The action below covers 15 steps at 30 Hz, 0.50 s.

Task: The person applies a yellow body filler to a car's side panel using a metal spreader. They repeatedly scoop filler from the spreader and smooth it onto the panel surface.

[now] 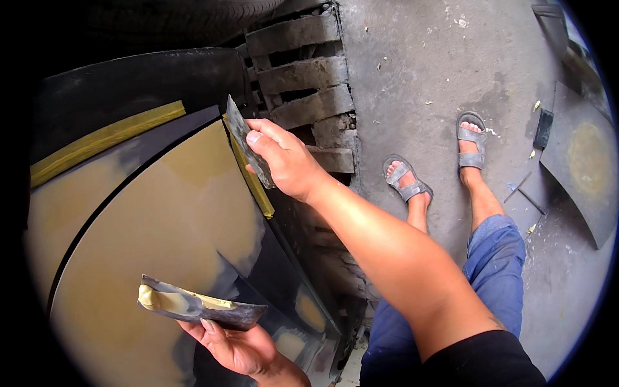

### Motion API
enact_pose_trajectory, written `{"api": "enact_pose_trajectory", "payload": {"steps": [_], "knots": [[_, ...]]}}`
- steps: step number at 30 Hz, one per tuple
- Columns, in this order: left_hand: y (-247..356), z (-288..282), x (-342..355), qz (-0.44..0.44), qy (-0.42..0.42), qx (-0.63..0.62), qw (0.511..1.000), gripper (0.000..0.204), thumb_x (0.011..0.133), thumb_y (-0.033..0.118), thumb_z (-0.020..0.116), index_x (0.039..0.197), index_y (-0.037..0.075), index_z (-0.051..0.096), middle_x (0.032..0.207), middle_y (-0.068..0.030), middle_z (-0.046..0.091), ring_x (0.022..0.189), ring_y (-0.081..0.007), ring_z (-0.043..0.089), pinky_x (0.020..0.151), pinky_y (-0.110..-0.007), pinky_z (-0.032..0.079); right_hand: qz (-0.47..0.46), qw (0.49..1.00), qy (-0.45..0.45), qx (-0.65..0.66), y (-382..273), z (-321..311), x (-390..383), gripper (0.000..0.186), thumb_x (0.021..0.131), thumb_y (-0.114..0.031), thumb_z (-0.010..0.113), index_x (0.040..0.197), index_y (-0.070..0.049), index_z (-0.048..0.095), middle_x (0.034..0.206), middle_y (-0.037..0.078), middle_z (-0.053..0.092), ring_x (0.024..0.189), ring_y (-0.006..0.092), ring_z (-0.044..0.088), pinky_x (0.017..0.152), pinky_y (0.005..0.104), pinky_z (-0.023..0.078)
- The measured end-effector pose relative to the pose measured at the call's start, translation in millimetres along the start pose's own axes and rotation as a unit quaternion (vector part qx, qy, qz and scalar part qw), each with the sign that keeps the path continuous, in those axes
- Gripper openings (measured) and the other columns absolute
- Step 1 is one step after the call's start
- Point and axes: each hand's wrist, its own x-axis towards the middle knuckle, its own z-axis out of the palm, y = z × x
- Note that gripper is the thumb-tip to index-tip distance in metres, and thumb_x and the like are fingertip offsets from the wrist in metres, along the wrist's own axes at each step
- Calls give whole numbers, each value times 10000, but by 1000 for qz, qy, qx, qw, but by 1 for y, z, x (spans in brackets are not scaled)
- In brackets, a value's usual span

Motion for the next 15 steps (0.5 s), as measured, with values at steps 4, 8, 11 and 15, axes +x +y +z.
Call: {"api": "enact_pose_trajectory", "payload": {"steps": [4,8,11,15], "knots": [[-3,-2,1,-6,-2,-9,1000,482,927,43,520,1384,44,365,1344,-98,475,1220,-197,473,1062,-356,379,13,1000,-4,-2,2,0,4,398,994,-247,431,1305,1,451,1140,79,584,982,129,560,862,299,466],[-3,-4,3,-10,4,-16,1000,487,927,41,520,1388,46,362,1351,-98,472,1223,-199,473,1063,-356,380,-1,1000,-6,-6,5,1,8,400,991,-243,438,1302,9,451,1138,72,583,972,125,555,872,291,455],[-3,-6,3,-11,4,-17,1000,491,926,39,520,1390,45,361,1357,-100,469,1229,-200,470,1064,-357,379,-13,999,6,-52,5,4,8,406,989,-244,444,1301,15,451,1138,68,582,969,125,552,885,285,443],[-4,-7,2,-9,0,-17,1000,497,922,35,524,1391,42,358,1360,-101,467,1237,-202,466,1071,-358,372,-32,998,-3,-48,11,3,9,393,981,-300,460,1267,-38,519,1001,18,589,884,101,539,797,270,461]]}}
